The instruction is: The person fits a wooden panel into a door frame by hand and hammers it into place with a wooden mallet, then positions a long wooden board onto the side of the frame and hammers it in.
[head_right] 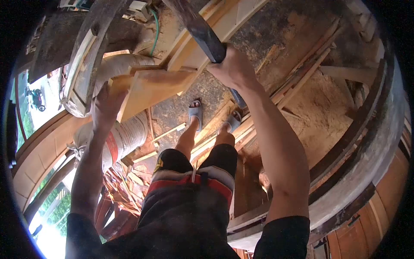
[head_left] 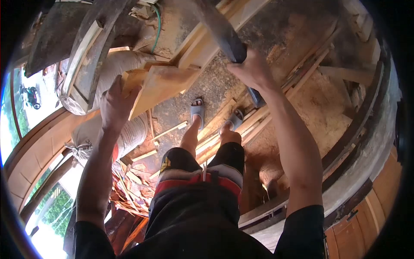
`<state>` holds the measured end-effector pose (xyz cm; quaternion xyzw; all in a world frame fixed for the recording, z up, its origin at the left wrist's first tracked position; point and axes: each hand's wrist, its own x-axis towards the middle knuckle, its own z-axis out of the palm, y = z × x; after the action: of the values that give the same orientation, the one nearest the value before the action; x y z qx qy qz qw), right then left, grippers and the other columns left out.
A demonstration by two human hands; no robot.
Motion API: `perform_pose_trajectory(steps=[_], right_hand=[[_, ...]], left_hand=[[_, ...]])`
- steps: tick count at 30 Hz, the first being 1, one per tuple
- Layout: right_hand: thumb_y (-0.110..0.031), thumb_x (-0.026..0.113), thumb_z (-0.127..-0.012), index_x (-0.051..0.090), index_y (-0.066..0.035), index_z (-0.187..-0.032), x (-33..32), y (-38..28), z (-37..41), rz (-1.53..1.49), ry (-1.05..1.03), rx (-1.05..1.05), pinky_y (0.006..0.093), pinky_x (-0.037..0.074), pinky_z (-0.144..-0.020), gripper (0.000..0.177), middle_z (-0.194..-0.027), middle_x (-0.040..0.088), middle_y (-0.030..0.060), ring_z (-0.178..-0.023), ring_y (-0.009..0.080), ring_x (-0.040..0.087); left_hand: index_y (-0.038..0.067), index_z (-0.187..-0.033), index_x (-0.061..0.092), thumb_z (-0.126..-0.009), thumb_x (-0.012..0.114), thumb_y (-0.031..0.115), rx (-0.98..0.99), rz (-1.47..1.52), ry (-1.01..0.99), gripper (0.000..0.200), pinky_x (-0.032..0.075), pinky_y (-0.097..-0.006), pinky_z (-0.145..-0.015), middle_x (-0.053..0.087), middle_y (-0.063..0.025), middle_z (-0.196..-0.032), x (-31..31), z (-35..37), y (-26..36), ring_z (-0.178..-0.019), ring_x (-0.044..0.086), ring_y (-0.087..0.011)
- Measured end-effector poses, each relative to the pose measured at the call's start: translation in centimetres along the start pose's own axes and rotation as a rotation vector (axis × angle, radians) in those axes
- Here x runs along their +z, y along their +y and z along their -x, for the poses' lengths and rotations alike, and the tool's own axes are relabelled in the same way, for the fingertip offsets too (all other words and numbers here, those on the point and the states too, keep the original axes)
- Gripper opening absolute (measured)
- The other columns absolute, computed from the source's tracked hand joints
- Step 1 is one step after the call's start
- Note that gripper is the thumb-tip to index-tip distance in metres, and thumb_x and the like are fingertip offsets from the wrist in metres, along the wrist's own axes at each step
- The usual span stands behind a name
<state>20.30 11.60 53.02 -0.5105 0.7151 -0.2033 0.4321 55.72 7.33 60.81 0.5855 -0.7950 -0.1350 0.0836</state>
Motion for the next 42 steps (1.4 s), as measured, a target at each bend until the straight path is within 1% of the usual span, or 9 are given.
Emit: perform_pose_trajectory(steps=[5, 8, 10, 15, 23, 27, 29, 34, 42], right_hand=[[-0.022, 0.074, -0.078, 0.06, -0.004, -0.127, -1.9, -6.2, 2.9, -0.148, 0.443, -0.458, 0.0373, 0.061, -0.078, 0.055, -0.098, 0.074, 0.0162, -0.086, 0.0299, 0.075], [-0.022, 0.074, -0.078, 0.057, -0.007, -0.131, 0.9, -3.1, 1.5, -0.17, 0.483, -0.478, 0.0407, 0.061, -0.082, 0.058, -0.101, 0.074, 0.0174, -0.092, 0.0329, 0.074], [-0.024, 0.074, -0.077, 0.056, -0.008, -0.133, 3.5, 4.0, -0.5, 0.087, 0.144, -0.035, 0.0433, 0.059, -0.086, 0.061, -0.102, 0.073, 0.0195, -0.097, 0.0345, 0.073], [-0.025, 0.072, -0.077, 0.062, -0.007, -0.126, 3.2, 3.9, -2.5, 0.061, -0.036, 0.143, 0.044, 0.058, -0.086, 0.054, -0.1, 0.073, 0.0209, -0.096, 0.0363, 0.072], [-0.025, 0.075, -0.074, 0.061, -0.001, -0.125, -1.6, -4.7, 2.0, -0.202, 0.377, -0.289, 0.0401, 0.061, -0.077, 0.058, -0.096, 0.073, 0.019, -0.088, 0.0324, 0.074], [-0.025, 0.077, -0.073, 0.06, -0.002, -0.129, -0.7, -1.0, 0.5, -0.25, 0.535, -0.476, 0.0407, 0.061, -0.078, 0.063, -0.099, 0.074, 0.0188, -0.089, 0.0324, 0.075], [-0.025, 0.077, -0.073, 0.059, -0.004, -0.13, 1.8, 6.2, -0.2, -0.017, 0.261, -0.024, 0.0424, 0.06, -0.082, 0.063, -0.099, 0.073, 0.0193, -0.093, 0.0335, 0.074], [-0.025, 0.073, -0.076, 0.064, -0.004, -0.119, 2.3, 6.2, -0.5, -0.03, 0.087, 0.224, 0.0467, 0.056, -0.083, 0.049, -0.096, 0.073, 0.0187, -0.094, 0.0326, 0.072], [-0.024, 0.074, -0.073, 0.063, -0.005, -0.119, 3.8, -2.6, 3.9, -0.221, 0.455, 0.007, 0.045, 0.057, -0.08, 0.05, -0.095, 0.072, 0.0195, -0.091, 0.0346, 0.073]], left_hand=[[0.001, -0.096, 0.06, -0.084, 0.077, 0.027, 0.007, 0.013, -0.01, 0.033, 0.054, -0.0471, -0.063, 0.069, -0.0216, -0.08, 0.2, 0.3, 0.8, -0.076, 0.068, -0.0421], [0.002, -0.095, 0.06, -0.084, 0.077, 0.027, -0.028, 0.054, -0.013, 0.032, 0.053, -0.0462, -0.062, 0.068, -0.0213, -0.08, 0.2, 0.5, 0.5, -0.075, 0.068, -0.0418], [0.002, -0.096, 0.06, -0.084, 0.077, 0.027, -0.031, 0.06, -0.016, 0.033, 0.053, -0.0458, -0.062, 0.069, -0.021, -0.08, 0.1, 0.3, 0.8, -0.076, 0.069, -0.0415], [0.002, -0.096, 0.059, -0.085, 0.077, 0.03, -0.015, -0.021, -0.019, 0.035, 0.053, -0.0471, -0.064, 0.069, -0.0205, -0.08, 0.0, 0.8, 0.6, -0.078, 0.069, -0.0417], [0.002, -0.096, 0.059, -0.085, 0.077, 0.03, -0.012, 0.01, -0.012, 0.035, 0.053, -0.0468, -0.062, 0.068, -0.0205, -0.079, 0.0, 0.4, 1.2, -0.074, 0.068, -0.0424], [0.003, -0.093, 0.057, -0.085, 0.076, 0.03, -0.026, -0.026, -0.013, 0.033, 0.053, -0.0475, -0.06, 0.067, -0.02, -0.076, 0.0, 0.3, 1.0, -0.073, 0.067, -0.0427], [0.004, -0.092, 0.057, -0.085, 0.076, 0.03, -0.011, -0.051, -0.015, 0.032, 0.053, -0.048, -0.06, 0.067, -0.0195, -0.075, 0.5, 0.8, 0.7, -0.072, 0.067, -0.0427], [0.007, -0.092, 0.056, -0.085, 0.075, 0.031, -0.012, -0.151, -0.029, 0.031, 0.053, -0.0491, -0.062, 0.068, -0.0183, -0.077, -0.1, 0.6, 0.8, -0.073, 0.068, -0.0416], [0.006, -0.109, 0.053, -0.086, 0.073, 0.031, 0.027, -0.093, -0.103, 0.039, 0.053, -0.0534, -0.073, 0.071, -0.0189, -0.097, -0.1, 0.5, -0.6, -0.087, 0.068, -0.0435]])
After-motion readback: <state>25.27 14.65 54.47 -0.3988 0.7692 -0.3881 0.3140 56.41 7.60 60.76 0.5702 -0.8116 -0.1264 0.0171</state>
